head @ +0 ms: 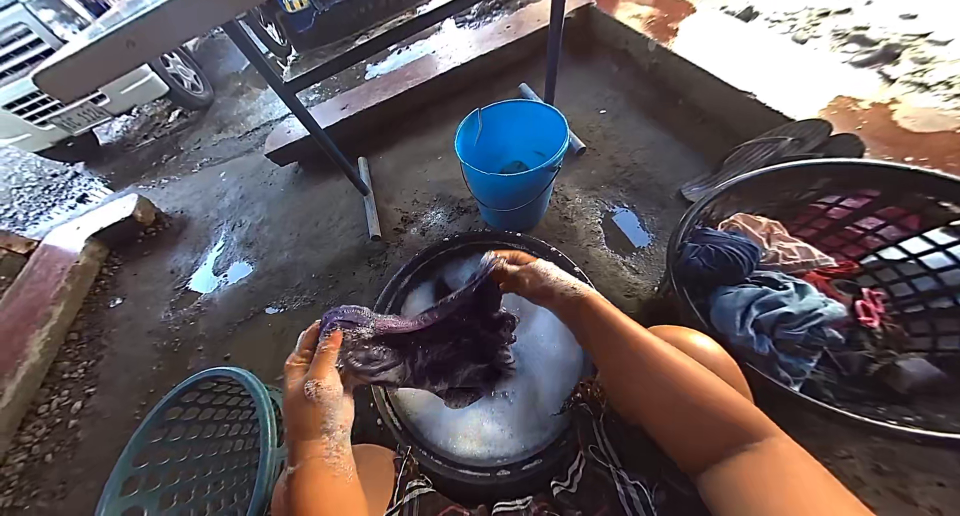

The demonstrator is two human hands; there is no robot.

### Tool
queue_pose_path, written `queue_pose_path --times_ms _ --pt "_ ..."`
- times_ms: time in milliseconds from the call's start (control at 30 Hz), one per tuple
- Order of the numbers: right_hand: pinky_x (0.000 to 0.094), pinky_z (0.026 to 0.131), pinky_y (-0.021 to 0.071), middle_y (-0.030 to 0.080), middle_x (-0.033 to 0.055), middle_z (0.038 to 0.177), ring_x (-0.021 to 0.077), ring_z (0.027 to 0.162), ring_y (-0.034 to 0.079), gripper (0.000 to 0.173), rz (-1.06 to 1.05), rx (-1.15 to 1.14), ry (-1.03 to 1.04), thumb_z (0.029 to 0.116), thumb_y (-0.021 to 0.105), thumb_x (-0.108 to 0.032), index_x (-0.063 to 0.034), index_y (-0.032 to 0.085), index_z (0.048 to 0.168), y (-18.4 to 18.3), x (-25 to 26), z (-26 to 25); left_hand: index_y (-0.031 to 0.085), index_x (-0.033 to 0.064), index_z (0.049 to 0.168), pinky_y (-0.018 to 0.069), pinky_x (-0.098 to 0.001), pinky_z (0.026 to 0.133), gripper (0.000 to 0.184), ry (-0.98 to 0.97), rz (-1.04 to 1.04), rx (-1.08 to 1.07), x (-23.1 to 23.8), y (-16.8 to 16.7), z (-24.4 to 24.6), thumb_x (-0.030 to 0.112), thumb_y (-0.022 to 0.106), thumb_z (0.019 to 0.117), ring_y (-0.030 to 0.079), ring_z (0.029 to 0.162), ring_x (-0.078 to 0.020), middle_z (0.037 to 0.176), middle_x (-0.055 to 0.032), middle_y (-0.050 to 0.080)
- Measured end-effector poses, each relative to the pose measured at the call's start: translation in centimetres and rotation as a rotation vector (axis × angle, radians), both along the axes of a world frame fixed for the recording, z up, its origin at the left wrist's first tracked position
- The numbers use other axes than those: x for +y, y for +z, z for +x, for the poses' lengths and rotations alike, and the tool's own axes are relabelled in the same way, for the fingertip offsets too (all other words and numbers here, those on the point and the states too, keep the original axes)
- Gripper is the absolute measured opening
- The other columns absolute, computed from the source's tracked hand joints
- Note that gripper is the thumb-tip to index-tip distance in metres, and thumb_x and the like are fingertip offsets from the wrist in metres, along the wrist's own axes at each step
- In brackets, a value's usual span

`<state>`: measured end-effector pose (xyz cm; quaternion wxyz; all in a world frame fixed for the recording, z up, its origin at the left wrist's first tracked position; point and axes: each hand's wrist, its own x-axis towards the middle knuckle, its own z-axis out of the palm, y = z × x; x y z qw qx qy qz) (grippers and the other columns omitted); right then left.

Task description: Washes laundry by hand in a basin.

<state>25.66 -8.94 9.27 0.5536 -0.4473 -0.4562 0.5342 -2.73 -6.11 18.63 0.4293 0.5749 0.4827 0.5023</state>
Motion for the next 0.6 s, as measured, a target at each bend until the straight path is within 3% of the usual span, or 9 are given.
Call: queue_pose_path --times_ms 67,133,267,400,533,600 --pt "0.0254 0.073 0.0566 0.069 -0.0054 0.086 0.0026 0.079 0.065 0.025 0.111 0.123 -0.069 0.1079 0.044 -0.019 -0.0117 0.068 0.103 1.0 -0.4 0.6 0.057 -0.0010 0.124 0.0583 -0.0256 0.087 0.025 -0.013 -0.006 0.057 1.0 -2.8 -1.0 0.011 0.045 0.1059 0.067 0.095 -0.0032 0.106 -0.0001 0.068" --pt "0.0233 0.071 0.0560 0.069 -0.0060 0.084 0.0014 0.077 0.064 0.027 0.170 0.102 -0.097 0.1084 0.045 -0.024 -0.0149 0.069 0.099 1.9 -0.9 1.2 0.058 -0.0016 0.125 0.0558 -0.0250 0.092 0.026 -0.023 -0.013 0.098 1.8 -4.9 -1.3 0.011 0.047 0.1059 0.066 0.100 -0.0037 0.111 -0.0031 0.068" --pt "0.0212 0.069 0.0531 0.066 -0.0035 0.081 0.0013 0.074 0.062 0.028 0.105 -0.059 -0.144 0.1093 0.045 -0.020 -0.0106 0.068 0.097 2.1 -1.6 1.5 0.062 0.0001 0.119 0.0561 -0.0227 0.087 0.021 -0.052 -0.038 0.168 2.2 -6.3 -1.4 0.010 0.049 0.1052 0.066 0.096 -0.0032 0.106 -0.0033 0.068" --pt "0.0220 0.069 0.0531 0.066 -0.0048 0.080 0.0012 0.074 0.061 0.025 0.114 -0.028 -0.141 0.1075 0.048 -0.017 -0.0109 0.068 0.093 1.7 -1.5 1.6 0.066 0.0031 0.105 0.0566 -0.0227 0.077 0.020 -0.107 -0.096 0.218 2.4 -6.3 -1.4 0.010 0.048 0.1023 0.066 0.084 -0.0020 0.090 0.0016 0.069" --pt "0.0206 0.068 0.0516 0.062 -0.0061 0.073 -0.0007 0.069 0.059 0.022 0.191 -0.060 -0.009 0.1030 0.052 -0.010 -0.0078 0.065 0.085 1.4 -0.9 0.0 0.068 0.0006 0.106 0.0570 -0.0258 0.082 0.023 -0.239 -0.133 0.289 2.3 -7.8 -0.1 0.011 0.049 0.0975 0.067 0.087 -0.0023 0.093 -0.0003 0.071" --pt "0.0191 0.068 0.0505 0.061 -0.0064 0.072 -0.0018 0.069 0.058 0.021 0.206 -0.093 0.041 0.1019 0.053 -0.009 -0.0067 0.064 0.084 1.2 -0.7 -0.6 0.067 -0.0013 0.108 0.0546 -0.0327 0.088 0.022 -0.411 -0.130 0.474 2.3 -9.5 0.5 0.015 0.060 0.0945 0.065 0.093 -0.0096 0.099 -0.0058 0.068"
